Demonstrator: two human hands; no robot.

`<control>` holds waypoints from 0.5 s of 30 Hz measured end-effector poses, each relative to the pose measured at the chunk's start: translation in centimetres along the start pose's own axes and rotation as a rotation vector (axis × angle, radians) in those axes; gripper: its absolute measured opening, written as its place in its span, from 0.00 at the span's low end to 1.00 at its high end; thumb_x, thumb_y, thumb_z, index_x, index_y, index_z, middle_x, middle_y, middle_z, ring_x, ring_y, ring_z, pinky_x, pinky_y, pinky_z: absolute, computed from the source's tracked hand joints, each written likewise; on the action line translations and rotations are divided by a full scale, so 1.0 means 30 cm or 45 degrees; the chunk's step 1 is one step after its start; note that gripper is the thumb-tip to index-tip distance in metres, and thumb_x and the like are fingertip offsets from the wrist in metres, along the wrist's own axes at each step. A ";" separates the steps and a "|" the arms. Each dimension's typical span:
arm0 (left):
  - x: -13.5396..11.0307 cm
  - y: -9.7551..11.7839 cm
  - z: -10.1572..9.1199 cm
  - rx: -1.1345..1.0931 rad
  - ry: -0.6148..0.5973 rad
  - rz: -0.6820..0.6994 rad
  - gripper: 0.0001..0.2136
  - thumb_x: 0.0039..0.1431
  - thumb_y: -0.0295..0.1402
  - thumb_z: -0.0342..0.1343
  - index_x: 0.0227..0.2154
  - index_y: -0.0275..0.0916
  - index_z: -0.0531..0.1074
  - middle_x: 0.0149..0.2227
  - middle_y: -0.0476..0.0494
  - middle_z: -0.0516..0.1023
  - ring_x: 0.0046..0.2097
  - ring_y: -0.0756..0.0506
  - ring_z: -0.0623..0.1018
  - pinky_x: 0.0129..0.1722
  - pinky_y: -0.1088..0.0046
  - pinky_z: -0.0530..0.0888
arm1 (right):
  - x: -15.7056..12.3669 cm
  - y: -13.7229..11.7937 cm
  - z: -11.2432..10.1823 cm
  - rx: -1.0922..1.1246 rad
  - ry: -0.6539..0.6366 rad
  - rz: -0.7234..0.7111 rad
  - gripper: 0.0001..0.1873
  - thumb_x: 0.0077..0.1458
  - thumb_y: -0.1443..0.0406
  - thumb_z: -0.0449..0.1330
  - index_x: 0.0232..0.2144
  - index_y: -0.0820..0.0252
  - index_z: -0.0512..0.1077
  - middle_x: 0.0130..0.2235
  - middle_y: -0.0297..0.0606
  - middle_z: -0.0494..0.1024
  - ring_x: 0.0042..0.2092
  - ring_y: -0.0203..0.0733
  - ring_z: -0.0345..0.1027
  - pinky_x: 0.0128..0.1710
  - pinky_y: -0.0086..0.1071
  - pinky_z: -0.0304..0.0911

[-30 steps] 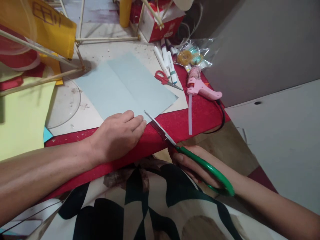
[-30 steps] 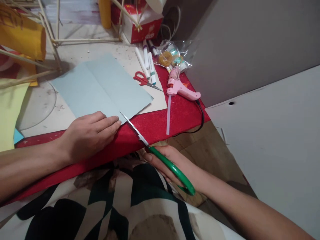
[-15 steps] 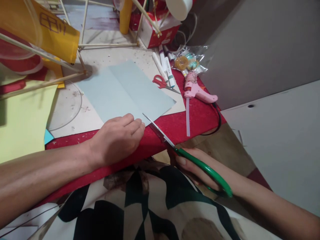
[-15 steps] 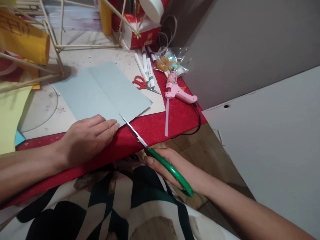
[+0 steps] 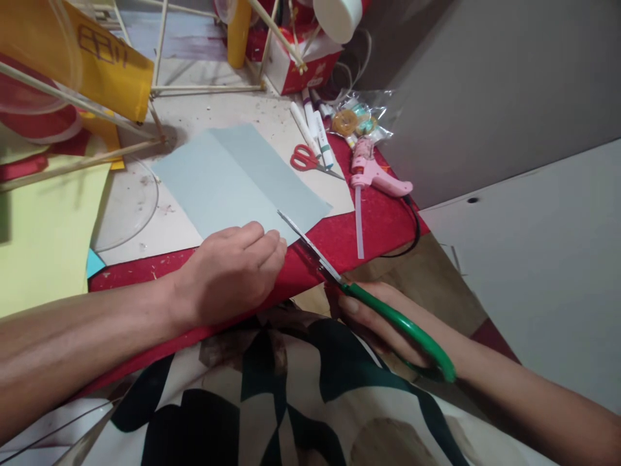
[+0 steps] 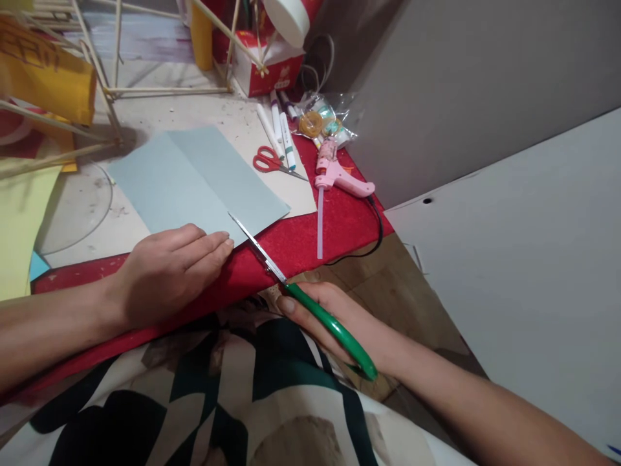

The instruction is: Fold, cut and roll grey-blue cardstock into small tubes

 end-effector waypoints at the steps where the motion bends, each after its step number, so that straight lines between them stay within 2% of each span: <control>1: -0.001 0.002 0.003 -0.003 -0.012 0.005 0.11 0.66 0.22 0.49 0.35 0.32 0.78 0.35 0.40 0.83 0.31 0.45 0.76 0.26 0.69 0.74 | 0.004 0.003 0.002 0.016 0.005 0.023 0.32 0.64 0.37 0.47 0.26 0.58 0.62 0.19 0.29 0.61 0.21 0.32 0.51 0.20 0.29 0.50; 4: -0.002 -0.009 0.018 -0.100 -0.078 -0.032 0.12 0.68 0.27 0.50 0.34 0.34 0.78 0.35 0.41 0.83 0.31 0.45 0.77 0.28 0.68 0.74 | 0.017 0.002 0.007 0.039 0.016 0.050 0.33 0.61 0.35 0.49 0.25 0.58 0.61 0.19 0.28 0.59 0.21 0.31 0.50 0.19 0.27 0.48; 6: -0.002 -0.047 0.022 -0.284 -0.105 -0.148 0.13 0.70 0.34 0.50 0.36 0.35 0.78 0.35 0.42 0.84 0.35 0.45 0.79 0.32 0.68 0.77 | 0.021 0.008 0.004 0.020 0.035 0.040 0.33 0.59 0.35 0.51 0.24 0.57 0.59 0.20 0.28 0.58 0.21 0.31 0.49 0.19 0.27 0.48; 9: -0.011 -0.173 0.007 -0.440 0.006 -0.485 0.14 0.70 0.39 0.51 0.46 0.36 0.76 0.43 0.41 0.84 0.41 0.45 0.80 0.42 0.67 0.78 | 0.018 0.046 -0.005 0.005 0.045 0.040 0.29 0.60 0.40 0.55 0.25 0.58 0.60 0.22 0.27 0.56 0.23 0.31 0.46 0.21 0.27 0.47; 12: -0.038 -0.326 -0.011 -0.287 0.137 -0.833 0.17 0.69 0.40 0.53 0.54 0.34 0.71 0.51 0.37 0.81 0.47 0.43 0.79 0.49 0.63 0.77 | 0.007 0.081 -0.016 -0.015 0.029 0.017 0.24 0.62 0.47 0.59 0.27 0.58 0.61 0.24 0.27 0.56 0.25 0.31 0.47 0.23 0.27 0.48; 13: -0.042 -0.362 -0.008 -0.241 0.119 -0.874 0.19 0.69 0.42 0.52 0.55 0.34 0.69 0.52 0.37 0.79 0.49 0.43 0.78 0.51 0.61 0.76 | 0.003 0.084 -0.020 -0.030 0.015 0.001 0.23 0.63 0.48 0.58 0.27 0.58 0.61 0.24 0.28 0.56 0.25 0.31 0.48 0.23 0.27 0.48; 15: -0.046 -0.419 0.015 -0.197 -0.021 -0.976 0.21 0.69 0.45 0.52 0.56 0.33 0.67 0.52 0.36 0.79 0.49 0.41 0.77 0.53 0.58 0.75 | -0.005 0.079 -0.029 -0.082 -0.011 -0.033 0.23 0.65 0.49 0.56 0.26 0.58 0.60 0.24 0.28 0.55 0.26 0.32 0.48 0.24 0.27 0.48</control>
Point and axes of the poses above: each hand's wrist, its own x-axis towards the middle knuckle, its own z-axis out of the palm, y = z × x, the point moved 6 cm from there along x, towards the middle knuckle
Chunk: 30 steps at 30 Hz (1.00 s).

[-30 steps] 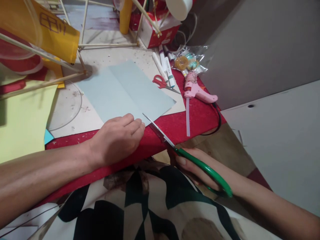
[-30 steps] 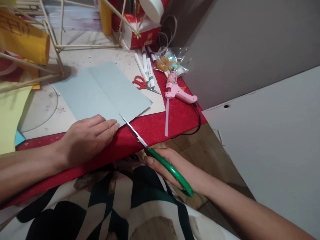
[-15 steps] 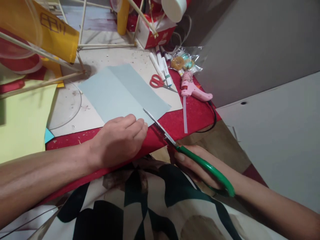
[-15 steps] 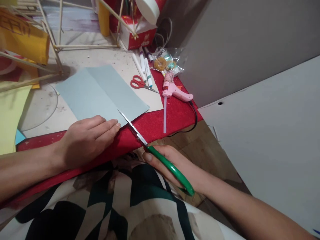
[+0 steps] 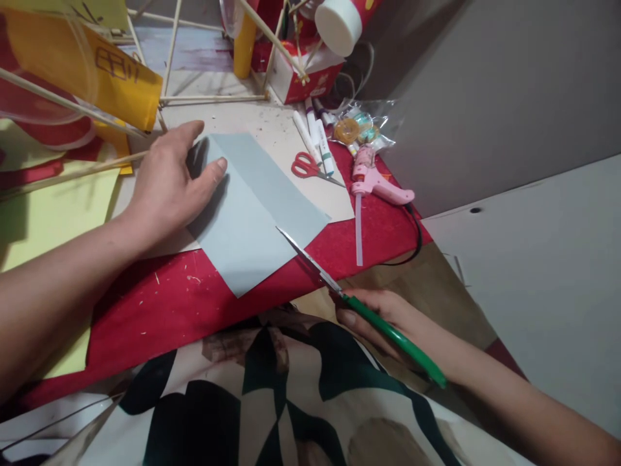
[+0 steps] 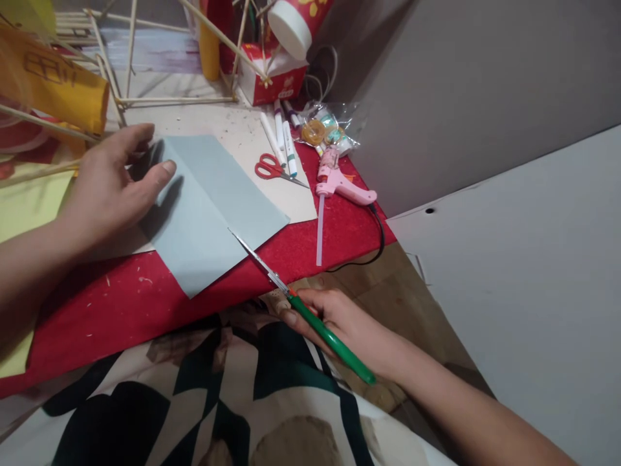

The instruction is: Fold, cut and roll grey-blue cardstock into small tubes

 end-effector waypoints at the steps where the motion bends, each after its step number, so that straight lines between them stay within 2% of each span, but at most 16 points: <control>1: 0.012 -0.017 0.009 0.029 -0.074 -0.074 0.22 0.69 0.46 0.52 0.55 0.32 0.68 0.51 0.35 0.79 0.48 0.41 0.77 0.53 0.57 0.75 | -0.003 -0.007 -0.006 -0.033 -0.013 -0.021 0.23 0.65 0.50 0.56 0.26 0.58 0.60 0.24 0.28 0.55 0.26 0.32 0.48 0.24 0.28 0.48; 4: 0.031 -0.043 0.010 0.022 -0.210 -0.285 0.22 0.64 0.44 0.59 0.50 0.27 0.72 0.47 0.33 0.80 0.45 0.39 0.79 0.50 0.56 0.77 | -0.011 -0.023 -0.031 -0.142 -0.031 -0.040 0.21 0.64 0.51 0.58 0.26 0.58 0.60 0.25 0.28 0.57 0.26 0.33 0.48 0.25 0.28 0.49; 7: 0.043 -0.065 -0.026 -0.144 -0.178 -0.429 0.23 0.57 0.40 0.66 0.49 0.25 0.75 0.43 0.36 0.82 0.42 0.40 0.79 0.48 0.50 0.78 | -0.014 -0.028 -0.055 -0.208 -0.041 -0.032 0.20 0.62 0.53 0.61 0.27 0.58 0.62 0.25 0.29 0.60 0.26 0.33 0.50 0.25 0.28 0.51; 11: 0.054 -0.123 -0.049 -0.551 -0.243 -0.527 0.19 0.53 0.37 0.67 0.44 0.27 0.79 0.36 0.45 0.83 0.40 0.42 0.81 0.50 0.41 0.74 | -0.008 -0.040 -0.080 -0.250 -0.039 -0.113 0.19 0.64 0.53 0.58 0.27 0.59 0.63 0.24 0.29 0.59 0.26 0.33 0.50 0.26 0.28 0.53; 14: 0.047 -0.150 -0.034 -0.958 -0.352 -0.653 0.19 0.47 0.34 0.70 0.41 0.28 0.81 0.37 0.41 0.84 0.40 0.39 0.83 0.52 0.39 0.74 | 0.006 -0.041 -0.091 -0.259 -0.066 -0.123 0.20 0.64 0.50 0.57 0.28 0.60 0.65 0.25 0.30 0.60 0.26 0.33 0.51 0.25 0.27 0.53; 16: 0.038 -0.158 -0.024 -1.116 -0.369 -0.744 0.20 0.42 0.31 0.72 0.40 0.28 0.81 0.36 0.38 0.84 0.38 0.37 0.84 0.50 0.39 0.76 | 0.017 -0.039 -0.097 -0.268 -0.087 -0.112 0.23 0.65 0.47 0.55 0.28 0.60 0.64 0.25 0.30 0.59 0.26 0.33 0.51 0.25 0.27 0.51; 19: 0.029 -0.155 -0.010 -1.218 -0.338 -0.794 0.19 0.43 0.29 0.72 0.41 0.30 0.81 0.37 0.38 0.85 0.38 0.37 0.84 0.49 0.44 0.79 | 0.028 -0.044 -0.103 -0.237 -0.122 -0.185 0.28 0.66 0.44 0.50 0.25 0.58 0.60 0.24 0.30 0.58 0.25 0.33 0.50 0.24 0.27 0.50; 22: 0.015 -0.140 0.006 -1.321 -0.331 -0.806 0.20 0.44 0.27 0.71 0.43 0.34 0.81 0.41 0.39 0.86 0.38 0.40 0.84 0.47 0.56 0.81 | 0.031 -0.050 -0.108 -0.158 -0.141 -0.306 0.28 0.67 0.43 0.48 0.27 0.59 0.61 0.24 0.31 0.61 0.25 0.33 0.53 0.24 0.27 0.52; 26: -0.008 -0.099 0.022 -1.400 -0.402 -0.764 0.22 0.47 0.26 0.69 0.48 0.40 0.80 0.42 0.44 0.86 0.32 0.46 0.81 0.35 0.71 0.81 | 0.026 -0.047 -0.109 -0.125 -0.163 -0.386 0.26 0.68 0.45 0.49 0.33 0.61 0.67 0.26 0.33 0.65 0.25 0.32 0.55 0.24 0.26 0.55; 30: -0.020 -0.076 0.024 -1.462 -0.387 -0.729 0.23 0.48 0.26 0.69 0.50 0.42 0.80 0.42 0.48 0.86 0.32 0.48 0.80 0.31 0.76 0.79 | 0.021 -0.045 -0.112 -0.171 -0.158 -0.415 0.24 0.69 0.47 0.49 0.33 0.61 0.66 0.26 0.33 0.65 0.26 0.33 0.57 0.26 0.26 0.57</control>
Point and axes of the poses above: each hand's wrist, its own x-axis towards the middle knuckle, its own z-axis out of the palm, y = z × x, the point moved 6 cm from there along x, towards the middle knuckle
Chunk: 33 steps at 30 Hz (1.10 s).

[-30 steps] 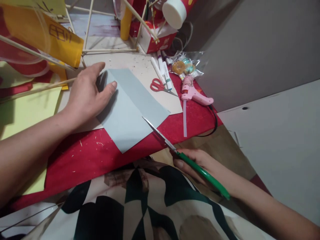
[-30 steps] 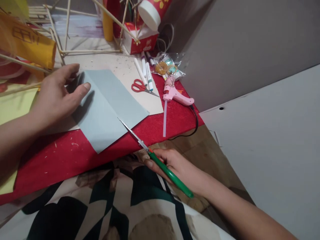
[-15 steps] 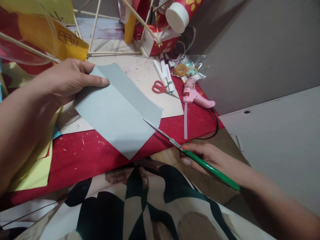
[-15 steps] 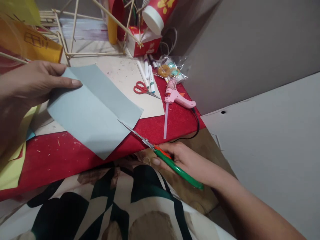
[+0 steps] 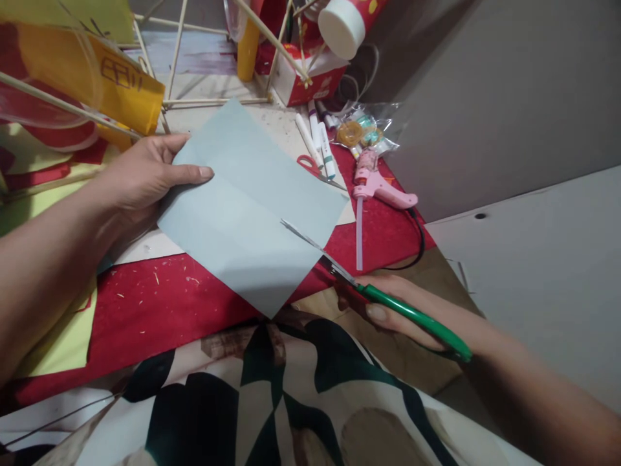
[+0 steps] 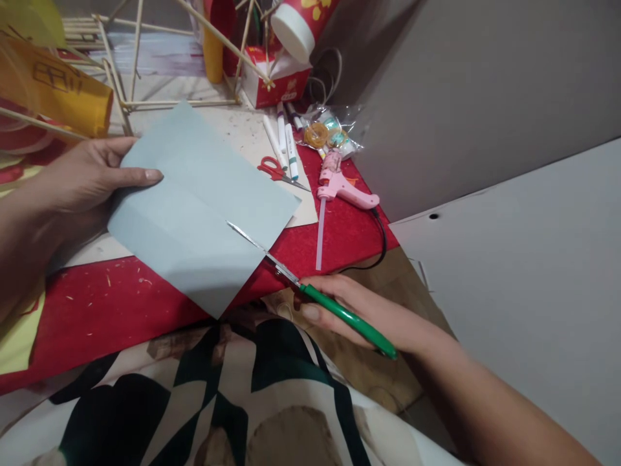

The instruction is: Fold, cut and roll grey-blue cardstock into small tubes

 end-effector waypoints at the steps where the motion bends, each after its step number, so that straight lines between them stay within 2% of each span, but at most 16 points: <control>1: 0.000 0.000 0.001 -0.012 0.000 0.012 0.23 0.48 0.26 0.70 0.50 0.42 0.80 0.42 0.48 0.86 0.32 0.48 0.80 0.31 0.76 0.78 | 0.000 0.002 0.000 -0.002 -0.004 0.005 0.24 0.69 0.47 0.49 0.33 0.60 0.65 0.26 0.33 0.65 0.26 0.33 0.57 0.26 0.26 0.57; 8: 0.003 -0.004 -0.005 0.024 -0.011 0.033 0.27 0.49 0.31 0.72 0.54 0.44 0.78 0.46 0.47 0.85 0.34 0.46 0.81 0.36 0.71 0.81 | -0.005 0.012 0.009 0.057 -0.038 0.145 0.28 0.68 0.43 0.48 0.33 0.61 0.67 0.28 0.34 0.67 0.27 0.33 0.58 0.26 0.28 0.56; 14: -0.001 -0.004 0.001 -0.006 -0.024 0.055 0.25 0.50 0.32 0.73 0.52 0.44 0.79 0.42 0.47 0.86 0.32 0.48 0.81 0.30 0.76 0.80 | -0.011 -0.021 0.018 0.078 0.120 0.259 0.30 0.66 0.40 0.49 0.30 0.60 0.66 0.23 0.29 0.61 0.24 0.31 0.51 0.25 0.29 0.49; 18: -0.001 -0.003 0.000 -0.012 -0.024 0.073 0.25 0.49 0.32 0.73 0.53 0.43 0.79 0.42 0.46 0.86 0.32 0.48 0.82 0.31 0.76 0.80 | -0.018 -0.011 0.020 0.076 0.160 0.310 0.31 0.65 0.39 0.49 0.27 0.59 0.62 0.22 0.28 0.58 0.23 0.30 0.49 0.24 0.29 0.46; 22: 0.001 -0.004 -0.005 0.036 -0.016 0.079 0.27 0.48 0.34 0.73 0.53 0.42 0.78 0.45 0.43 0.86 0.33 0.46 0.82 0.34 0.72 0.81 | -0.013 0.010 0.018 0.071 0.093 0.236 0.29 0.66 0.42 0.50 0.25 0.58 0.59 0.22 0.28 0.56 0.23 0.30 0.47 0.23 0.28 0.46; 25: -0.002 -0.007 -0.003 0.068 -0.020 0.078 0.26 0.50 0.34 0.72 0.54 0.41 0.77 0.45 0.42 0.85 0.34 0.46 0.83 0.34 0.70 0.81 | -0.002 0.009 0.015 0.062 0.023 0.157 0.27 0.66 0.44 0.52 0.27 0.59 0.61 0.23 0.29 0.59 0.24 0.31 0.50 0.23 0.27 0.49; 29: -0.012 -0.016 0.009 0.157 -0.031 0.030 0.24 0.52 0.33 0.69 0.54 0.41 0.77 0.43 0.45 0.85 0.36 0.43 0.84 0.38 0.65 0.82 | 0.011 -0.006 0.008 0.025 0.014 0.089 0.26 0.65 0.44 0.54 0.29 0.60 0.64 0.26 0.32 0.63 0.27 0.33 0.54 0.26 0.26 0.55; 33: -0.021 -0.012 0.020 0.175 -0.026 0.002 0.23 0.53 0.33 0.68 0.53 0.41 0.77 0.44 0.45 0.85 0.40 0.40 0.84 0.42 0.65 0.81 | 0.010 -0.004 0.017 0.055 0.008 0.085 0.25 0.66 0.45 0.53 0.30 0.60 0.65 0.25 0.32 0.63 0.26 0.33 0.54 0.25 0.27 0.55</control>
Point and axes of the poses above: each hand's wrist, its own x-axis towards the middle knuckle, its own z-axis out of the palm, y = z × x, the point moved 6 cm from there along x, towards the middle knuckle
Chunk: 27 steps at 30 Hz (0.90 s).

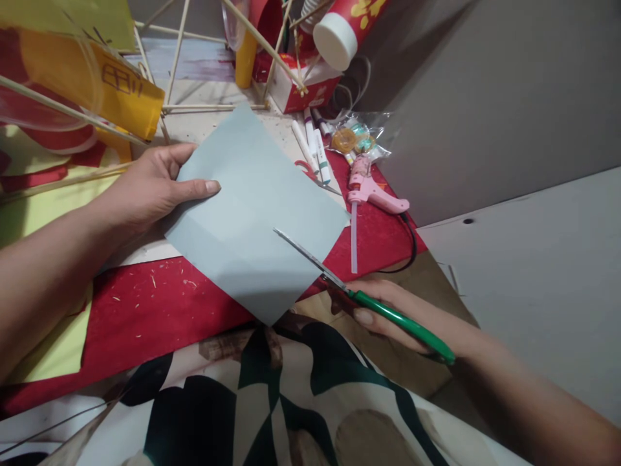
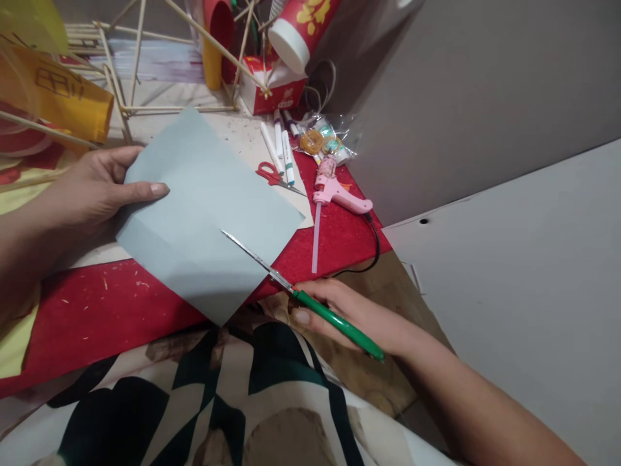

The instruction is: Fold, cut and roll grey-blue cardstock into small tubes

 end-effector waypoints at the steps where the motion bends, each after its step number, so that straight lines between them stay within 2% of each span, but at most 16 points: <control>1: -0.001 0.003 0.002 -0.019 -0.006 0.003 0.22 0.53 0.33 0.68 0.53 0.41 0.77 0.45 0.45 0.85 0.40 0.41 0.84 0.41 0.66 0.81 | -0.002 0.002 0.005 0.026 0.002 0.023 0.26 0.67 0.45 0.52 0.30 0.60 0.66 0.25 0.31 0.63 0.26 0.32 0.54 0.24 0.27 0.53; 4: -0.003 0.008 0.004 -0.050 -0.012 0.022 0.22 0.53 0.31 0.67 0.53 0.41 0.77 0.46 0.43 0.85 0.38 0.42 0.83 0.40 0.67 0.81 | -0.009 0.001 0.017 0.104 0.031 0.136 0.28 0.67 0.43 0.50 0.31 0.61 0.66 0.25 0.30 0.63 0.24 0.31 0.52 0.23 0.27 0.50; 9: -0.005 0.005 0.000 -0.031 0.015 -0.007 0.23 0.53 0.32 0.68 0.53 0.39 0.77 0.45 0.43 0.85 0.39 0.41 0.84 0.39 0.66 0.81 | -0.010 0.003 0.023 0.135 0.050 0.254 0.28 0.63 0.42 0.55 0.27 0.59 0.61 0.22 0.27 0.59 0.23 0.30 0.51 0.22 0.27 0.48; 15: -0.006 0.007 -0.001 -0.007 0.000 0.003 0.25 0.54 0.37 0.69 0.55 0.42 0.76 0.49 0.43 0.84 0.40 0.40 0.83 0.44 0.61 0.81 | -0.001 0.026 0.020 0.116 0.020 0.120 0.27 0.63 0.45 0.58 0.26 0.58 0.58 0.21 0.26 0.57 0.23 0.30 0.48 0.22 0.26 0.47; 21: -0.014 0.005 0.021 -0.008 -0.044 -0.017 0.25 0.54 0.33 0.66 0.56 0.42 0.75 0.43 0.44 0.85 0.37 0.41 0.84 0.38 0.64 0.82 | 0.007 -0.001 0.019 0.087 -0.016 -0.023 0.23 0.68 0.48 0.51 0.32 0.61 0.66 0.25 0.30 0.63 0.25 0.31 0.54 0.24 0.27 0.53; 24: -0.019 0.009 0.033 -0.021 -0.051 -0.023 0.24 0.52 0.31 0.66 0.54 0.42 0.77 0.40 0.46 0.85 0.35 0.42 0.84 0.36 0.67 0.81 | 0.007 -0.021 0.019 0.074 -0.020 -0.043 0.24 0.69 0.47 0.50 0.35 0.62 0.68 0.26 0.30 0.63 0.24 0.31 0.54 0.24 0.27 0.53; 27: -0.022 0.014 0.038 -0.032 -0.055 -0.019 0.22 0.51 0.29 0.67 0.51 0.42 0.78 0.39 0.46 0.85 0.34 0.44 0.83 0.34 0.69 0.81 | 0.002 -0.027 0.021 0.110 0.010 0.067 0.27 0.68 0.44 0.49 0.34 0.62 0.67 0.24 0.29 0.62 0.24 0.31 0.52 0.23 0.27 0.50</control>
Point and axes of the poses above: each hand's wrist, its own x-axis towards the middle knuckle, its own z-axis out of the palm, y = z × x, the point moved 6 cm from there along x, towards the middle knuckle
